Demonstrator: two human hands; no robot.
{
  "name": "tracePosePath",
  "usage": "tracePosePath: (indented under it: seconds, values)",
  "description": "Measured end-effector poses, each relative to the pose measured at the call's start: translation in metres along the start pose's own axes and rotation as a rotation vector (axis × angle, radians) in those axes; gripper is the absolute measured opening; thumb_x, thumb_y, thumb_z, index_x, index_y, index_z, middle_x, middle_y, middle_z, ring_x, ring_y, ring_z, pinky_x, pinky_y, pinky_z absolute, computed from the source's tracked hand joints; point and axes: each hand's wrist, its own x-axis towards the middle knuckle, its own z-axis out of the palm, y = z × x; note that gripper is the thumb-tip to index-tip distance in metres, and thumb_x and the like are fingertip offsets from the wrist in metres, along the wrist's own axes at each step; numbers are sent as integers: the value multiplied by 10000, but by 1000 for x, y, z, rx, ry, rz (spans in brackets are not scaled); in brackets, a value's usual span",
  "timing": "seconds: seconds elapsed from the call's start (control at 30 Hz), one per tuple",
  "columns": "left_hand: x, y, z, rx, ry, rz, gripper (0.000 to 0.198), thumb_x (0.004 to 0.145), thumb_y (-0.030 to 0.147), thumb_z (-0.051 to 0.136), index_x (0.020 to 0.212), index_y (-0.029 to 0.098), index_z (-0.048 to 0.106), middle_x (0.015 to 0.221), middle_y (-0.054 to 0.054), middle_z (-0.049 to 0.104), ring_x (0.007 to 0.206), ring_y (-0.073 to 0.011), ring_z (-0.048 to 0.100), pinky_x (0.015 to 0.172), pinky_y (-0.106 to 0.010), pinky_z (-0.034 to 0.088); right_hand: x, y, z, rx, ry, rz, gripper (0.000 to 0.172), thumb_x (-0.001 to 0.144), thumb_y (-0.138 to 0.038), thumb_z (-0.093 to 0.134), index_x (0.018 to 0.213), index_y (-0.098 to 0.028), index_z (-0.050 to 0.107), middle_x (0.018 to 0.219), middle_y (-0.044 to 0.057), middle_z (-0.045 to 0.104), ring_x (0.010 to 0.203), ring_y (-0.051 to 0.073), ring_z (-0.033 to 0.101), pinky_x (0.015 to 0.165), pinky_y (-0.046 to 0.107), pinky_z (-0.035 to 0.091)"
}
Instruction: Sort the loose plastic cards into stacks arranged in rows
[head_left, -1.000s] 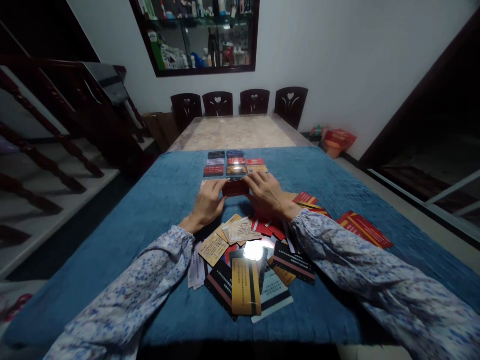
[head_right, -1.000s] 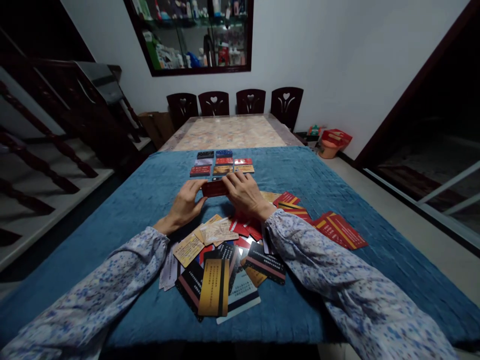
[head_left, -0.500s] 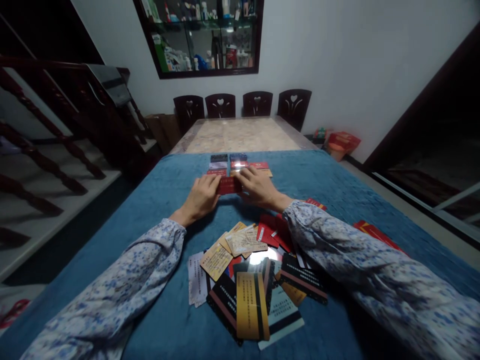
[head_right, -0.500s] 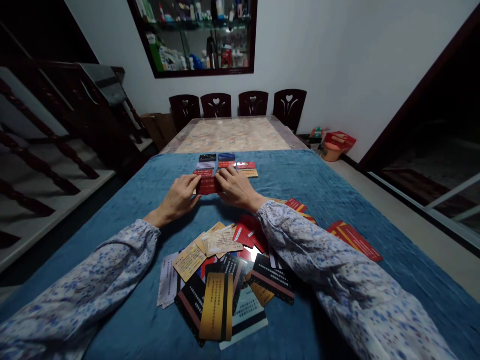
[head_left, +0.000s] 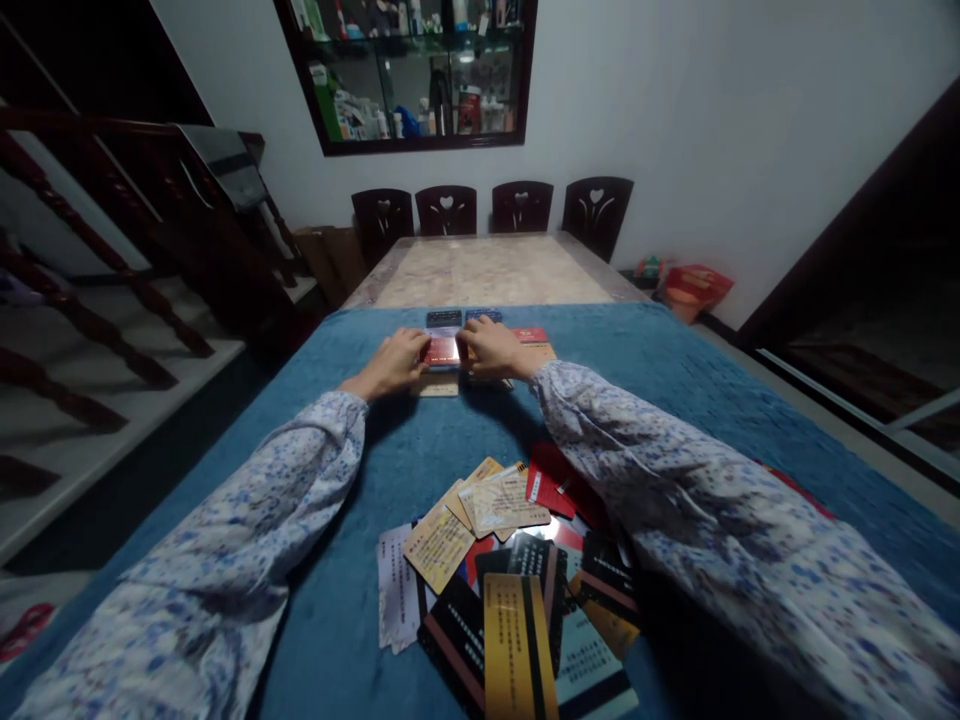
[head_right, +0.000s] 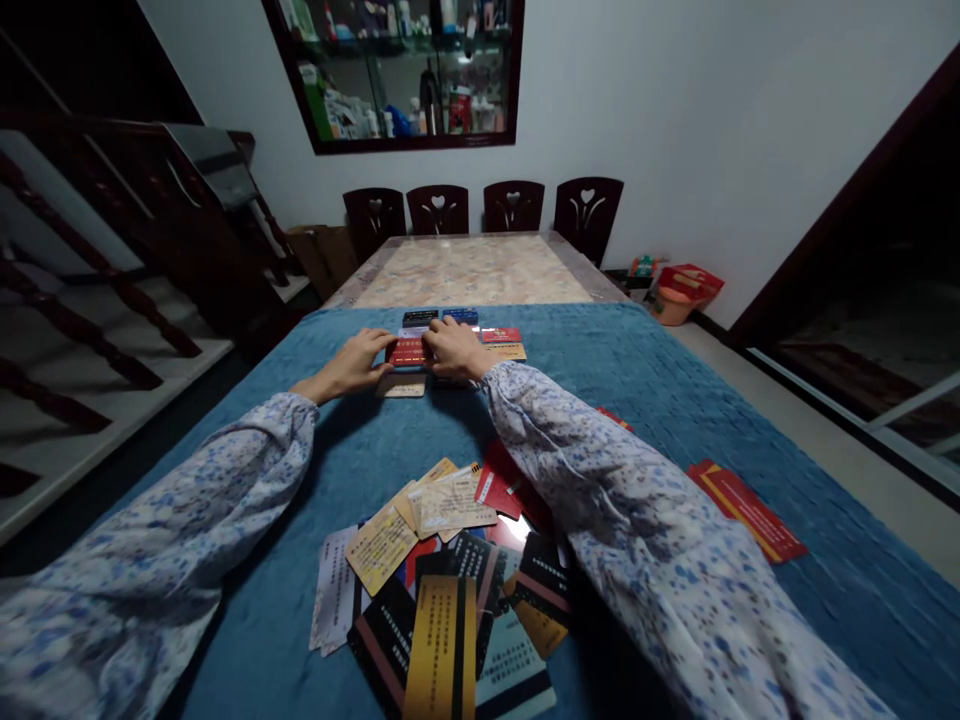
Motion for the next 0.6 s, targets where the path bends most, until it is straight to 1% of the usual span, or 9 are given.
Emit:
tracePosePath:
  seconds: [0.1, 0.27, 0.43, 0.6]
  values:
    - [11, -14, 5, -31, -18, -16, 375, 749, 211, 635, 1114, 154, 703, 1191, -148, 686, 1088, -321, 614, 1008, -466, 499, 13, 1, 3, 16, -26, 25, 285, 902, -292, 633, 1153, -167, 688, 1238, 172, 630, 1147, 322, 514, 852, 408, 477]
    - [26, -32, 17, -57, -62, -33, 310, 712, 216, 658, 1008, 155, 727, 1056, -117, 729, 1013, -290, 648, 966, -399, 518, 31, 6, 12, 41, -76, 51, 288, 899, -290, 640, 1159, -189, 714, 1273, 164, 652, 1153, 326, 528, 874, 421, 496]
    - [34, -41, 27, -69, -102, -66, 292, 700, 202, 647, 976, 165, 736, 1025, -92, 746, 961, -268, 662, 921, -372, 535, 41, 11, 21, 45, -113, 81, 312, 893, -305, 659, 1185, -220, 726, 1276, 146, 672, 1171, 332, 537, 882, 420, 500]
    - [36, -46, 33, -132, -125, -121, 267, 691, 180, 663, 944, 179, 751, 1003, -84, 759, 963, -278, 683, 916, -372, 545, 43, 11, 24, 80, -148, 92, 324, 901, -298, 662, 1209, -219, 726, 1299, 150, 671, 1213, 337, 550, 913, 420, 501]
